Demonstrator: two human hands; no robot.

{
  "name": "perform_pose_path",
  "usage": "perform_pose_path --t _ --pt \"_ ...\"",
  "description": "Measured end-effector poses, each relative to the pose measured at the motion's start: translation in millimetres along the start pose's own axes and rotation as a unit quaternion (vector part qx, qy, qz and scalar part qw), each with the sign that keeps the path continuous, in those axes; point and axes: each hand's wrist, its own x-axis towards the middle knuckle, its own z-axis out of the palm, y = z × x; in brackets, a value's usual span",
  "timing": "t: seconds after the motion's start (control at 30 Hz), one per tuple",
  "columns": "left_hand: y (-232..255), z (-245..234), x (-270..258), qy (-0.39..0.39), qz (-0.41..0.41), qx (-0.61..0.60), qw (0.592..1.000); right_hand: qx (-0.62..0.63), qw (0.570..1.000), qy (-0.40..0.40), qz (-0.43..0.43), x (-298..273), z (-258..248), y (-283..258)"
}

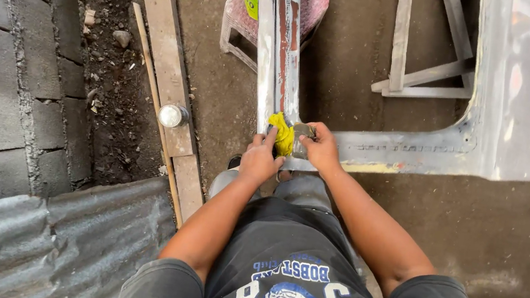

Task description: The person sands a metal frame using a sanding block and a yellow cloth. They repeatedly dip the sanding block into a bucket of water and wipe the frame to remove residue. The person works on different sections of the frame, including the edges and flat surfaces.

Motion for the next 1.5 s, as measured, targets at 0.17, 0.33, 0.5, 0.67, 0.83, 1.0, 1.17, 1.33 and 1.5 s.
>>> perform_pose_path --t 0.17,0.33,0.5,0.67,0.83,1.0,1.17,1.33,1.5 --pt "22 4 21 0.024 -0.048 0.000 0.999 -0.005 0.998 -0.057 -0.007 29 -16 23" --pt "30 30 36 0.033 -0.080 0.035 0.996 -0.030 0.994 -0.104 0.021 41 -31 16" --pt "15 53 47 0.138 -0.005 0.093 0.986 -0.007 0.996 -0.089 0.016 56 -32 30" --pt "4 40 96 0.154 0.043 0.112 0.981 -0.002 0.998 -0.053 0.035 73 -22 18" --pt "15 -9 189 0.138 0.059 0.108 0.983 0.007 0.999 -0.010 0.051 91 -15 1" --pt "29 -57 314 0.174 0.060 0.128 0.974 0.049 0.996 0.015 0.066 98 -12 -22" --pt "41 -88 381 0.169 0.054 0.123 0.976 0.068 0.996 0.030 0.041 97 -6 -23" --pt "28 -60 315 0.214 0.101 0.121 0.964 0.083 0.995 0.045 0.043 107 -1 -29" --pt "7 -7 203 0.192 0.116 0.081 0.971 0.095 0.994 0.048 0.011 132 1 -44"
